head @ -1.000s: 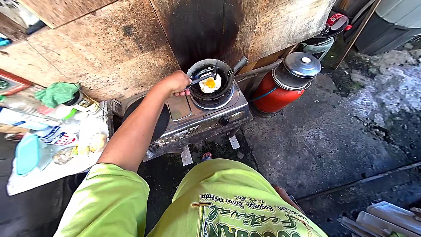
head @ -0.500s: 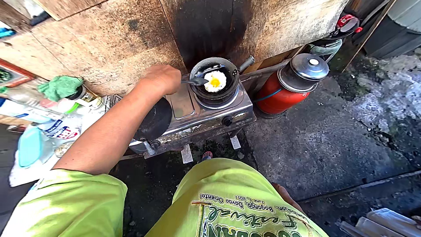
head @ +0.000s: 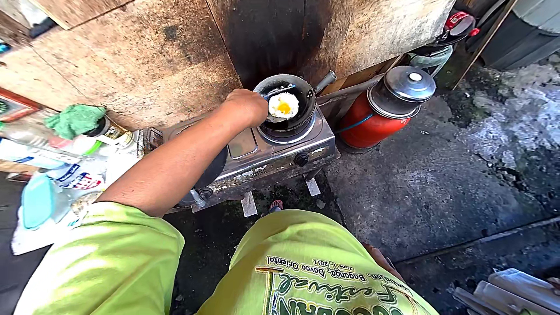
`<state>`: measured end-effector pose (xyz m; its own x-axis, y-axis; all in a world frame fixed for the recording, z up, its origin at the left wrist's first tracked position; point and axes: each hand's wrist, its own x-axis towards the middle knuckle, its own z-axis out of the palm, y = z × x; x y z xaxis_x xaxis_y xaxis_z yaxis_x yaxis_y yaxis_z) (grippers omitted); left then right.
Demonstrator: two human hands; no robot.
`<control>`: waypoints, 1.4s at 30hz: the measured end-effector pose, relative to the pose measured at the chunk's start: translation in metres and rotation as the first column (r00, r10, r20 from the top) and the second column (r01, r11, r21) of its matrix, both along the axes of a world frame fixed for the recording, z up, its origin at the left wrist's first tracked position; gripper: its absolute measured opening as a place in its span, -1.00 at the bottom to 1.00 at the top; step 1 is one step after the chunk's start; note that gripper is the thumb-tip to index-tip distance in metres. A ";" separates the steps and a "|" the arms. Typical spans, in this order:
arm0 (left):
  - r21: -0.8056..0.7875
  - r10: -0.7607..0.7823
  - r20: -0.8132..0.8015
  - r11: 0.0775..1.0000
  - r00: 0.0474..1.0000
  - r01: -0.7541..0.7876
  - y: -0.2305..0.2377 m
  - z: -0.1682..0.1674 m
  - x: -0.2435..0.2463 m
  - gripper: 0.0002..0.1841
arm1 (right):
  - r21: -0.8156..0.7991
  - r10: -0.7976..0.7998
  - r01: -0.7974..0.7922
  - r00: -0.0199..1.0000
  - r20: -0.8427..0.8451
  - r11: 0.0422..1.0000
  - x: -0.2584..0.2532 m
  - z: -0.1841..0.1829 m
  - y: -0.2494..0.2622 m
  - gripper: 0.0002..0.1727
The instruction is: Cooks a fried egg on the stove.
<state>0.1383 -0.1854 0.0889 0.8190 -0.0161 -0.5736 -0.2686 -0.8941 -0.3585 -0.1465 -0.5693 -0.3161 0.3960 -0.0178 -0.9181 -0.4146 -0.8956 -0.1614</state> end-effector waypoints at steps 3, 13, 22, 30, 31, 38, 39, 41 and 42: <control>-0.082 0.019 -0.001 0.996 1.000 -0.019 0.000 -0.005 0.013 -0.85 | 0.013 0.008 -0.008 1.000 -0.016 1.000 -0.001 -0.005 0.000 -0.53; -0.401 0.224 -0.044 0.889 0.973 -0.223 0.030 0.021 0.043 -0.63 | 0.023 -0.038 0.039 0.999 -0.012 0.999 0.004 0.014 0.010 -0.54; -0.123 0.089 0.156 0.990 0.984 -0.070 0.066 0.020 0.029 -0.67 | 0.000 0.007 -0.007 1.000 -0.017 1.000 0.004 -0.001 0.005 -0.54; -0.009 0.077 0.064 0.997 0.995 -0.077 0.074 0.000 0.012 -0.71 | -0.036 0.018 -0.018 1.000 0.008 0.999 0.002 -0.001 0.008 -0.54; -0.030 0.074 0.048 0.997 0.996 -0.073 0.074 -0.004 0.013 -0.71 | -0.025 0.013 -0.013 1.000 0.002 1.000 0.003 0.008 0.010 -0.54; -0.180 0.131 0.019 0.976 0.991 -0.125 0.058 -0.031 -0.010 -0.68 | -0.011 -0.014 0.014 1.000 0.000 1.000 0.003 0.010 0.016 -0.54; -0.209 0.152 0.032 0.968 0.988 -0.142 0.055 -0.039 -0.014 -0.67 | -0.017 -0.011 0.011 1.000 -0.002 1.000 0.001 0.007 0.015 -0.53; -0.269 0.214 0.034 0.943 0.976 -0.197 0.048 -0.057 -0.026 -0.65 | -0.018 -0.011 0.011 1.000 -0.001 1.000 -0.004 0.003 0.012 -0.52; -0.292 0.241 0.031 0.930 0.970 -0.222 0.045 -0.065 -0.033 -0.63 | -0.015 -0.023 0.023 1.000 0.002 1.000 -0.004 0.006 0.012 -0.52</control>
<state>0.1051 -0.1404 0.0243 0.8547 0.0241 -0.5185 -0.0265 -0.9956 -0.0900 -0.1505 -0.5578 -0.3098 0.3974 -0.0405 -0.9168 -0.4344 -0.8883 -0.1491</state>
